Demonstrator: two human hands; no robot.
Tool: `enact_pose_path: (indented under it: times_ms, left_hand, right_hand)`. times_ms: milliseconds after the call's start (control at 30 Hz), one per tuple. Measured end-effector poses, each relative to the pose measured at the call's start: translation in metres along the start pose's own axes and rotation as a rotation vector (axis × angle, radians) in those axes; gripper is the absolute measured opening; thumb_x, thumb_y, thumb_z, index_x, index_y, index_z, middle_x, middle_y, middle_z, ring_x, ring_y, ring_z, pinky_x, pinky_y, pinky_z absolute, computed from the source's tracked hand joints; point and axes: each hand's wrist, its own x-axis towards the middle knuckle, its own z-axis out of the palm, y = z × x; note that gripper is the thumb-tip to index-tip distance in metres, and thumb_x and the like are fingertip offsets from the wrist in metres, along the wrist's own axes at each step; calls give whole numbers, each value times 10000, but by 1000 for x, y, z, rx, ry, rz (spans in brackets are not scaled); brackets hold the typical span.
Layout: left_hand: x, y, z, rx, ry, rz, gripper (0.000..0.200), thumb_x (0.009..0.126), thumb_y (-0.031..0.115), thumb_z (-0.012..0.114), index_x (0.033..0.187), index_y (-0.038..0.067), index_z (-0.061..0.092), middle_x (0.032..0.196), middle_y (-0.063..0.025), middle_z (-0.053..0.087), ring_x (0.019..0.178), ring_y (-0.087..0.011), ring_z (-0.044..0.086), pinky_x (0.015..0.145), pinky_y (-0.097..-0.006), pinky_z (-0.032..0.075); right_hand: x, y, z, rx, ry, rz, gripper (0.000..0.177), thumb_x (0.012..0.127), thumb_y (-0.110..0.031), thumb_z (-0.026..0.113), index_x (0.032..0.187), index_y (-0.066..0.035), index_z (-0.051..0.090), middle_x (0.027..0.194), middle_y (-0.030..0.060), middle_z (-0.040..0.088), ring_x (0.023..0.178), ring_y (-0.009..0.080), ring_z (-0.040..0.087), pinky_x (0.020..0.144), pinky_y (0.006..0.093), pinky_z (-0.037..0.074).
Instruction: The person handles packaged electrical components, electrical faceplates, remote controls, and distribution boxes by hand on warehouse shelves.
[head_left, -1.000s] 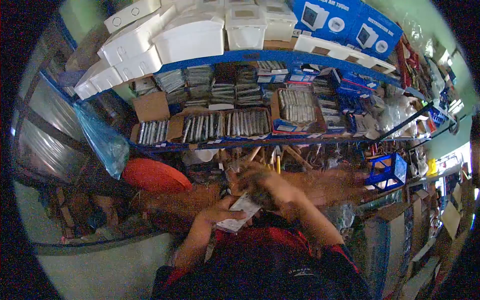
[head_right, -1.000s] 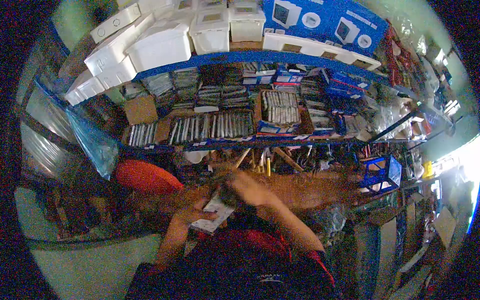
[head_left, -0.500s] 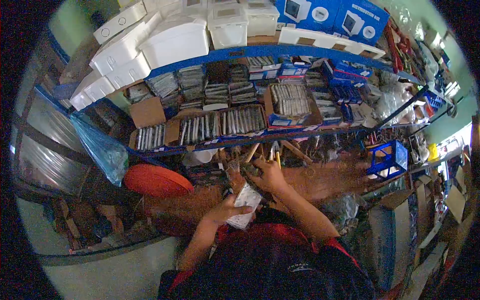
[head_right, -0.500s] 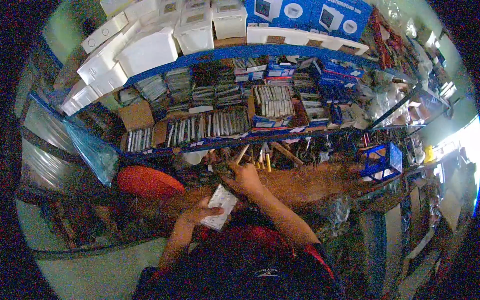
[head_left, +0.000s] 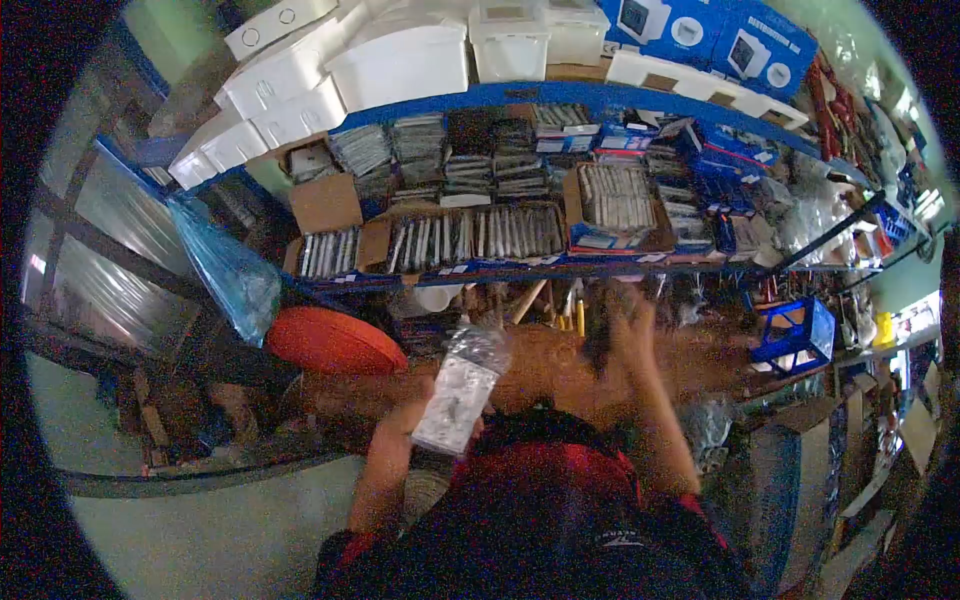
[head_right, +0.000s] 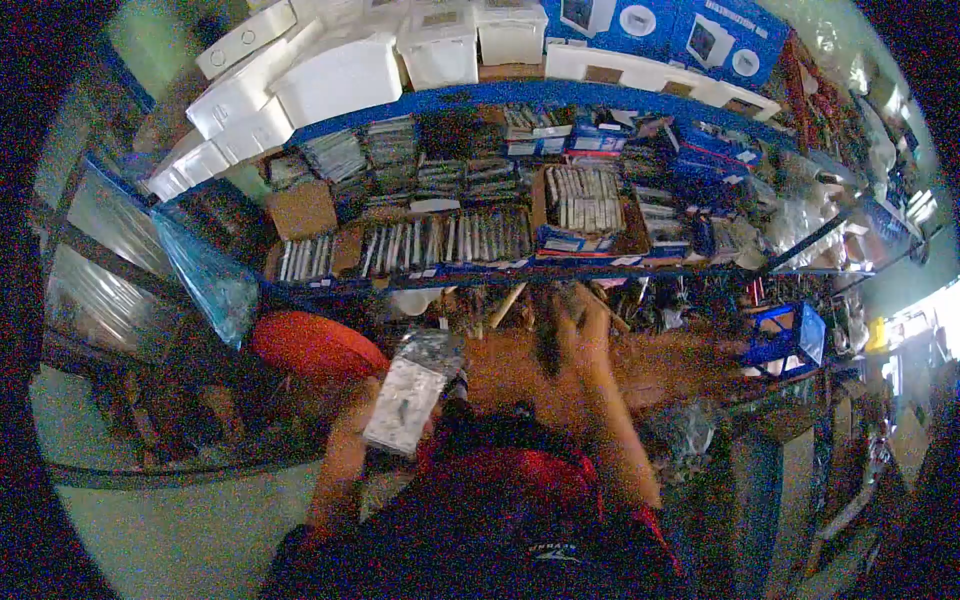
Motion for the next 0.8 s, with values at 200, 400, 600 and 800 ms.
enact_pose_path:
  times_ms: [200, 400, 600, 800]
  left_hand:
    - [55, -73, -104, 675, 429, 374, 533, 869, 526, 454, 997, 17, 547, 778, -116, 563, 737, -287, 544, 695, -434, 444]
    - [58, -93, -114, 1387, 526, 491, 636, 840, 590, 440, 1070, 3, 520, 929, -127, 557, 790, -268, 549, 809, -390, 432]
    - [11, -23, 28, -44, -252, 73, 844, 807, 715, 297, 1265, 19, 435, 1062, -147, 594, 935, -280, 600, 809, -384, 495]
    - [50, -30, 11, -170, 130, 139, 799, 807, 701, 316, 1277, 65, 431, 1085, -133, 595, 875, -280, 620, 739, -413, 527]
  right_hand:
    - [-42, -68, 76, -83, -447, -382, 353, 829, -224, 546, 1110, -10, 550, 1104, 232, 551, 994, 395, 544, 878, 441, 429]
    - [-38, -18, 85, -222, -441, -251, 429, 733, -332, 645, 1075, -80, 586, 817, 187, 633, 749, 390, 600, 707, 472, 499]
    - [24, 39, 0, -523, -101, -68, 302, 789, -181, 582, 1049, -28, 601, 866, 176, 653, 733, 269, 638, 671, 353, 500]
    - [-24, -48, 30, 500, -30, 173, 322, 871, -33, 459, 1186, 6, 513, 1133, 128, 535, 961, 240, 557, 844, 333, 450]
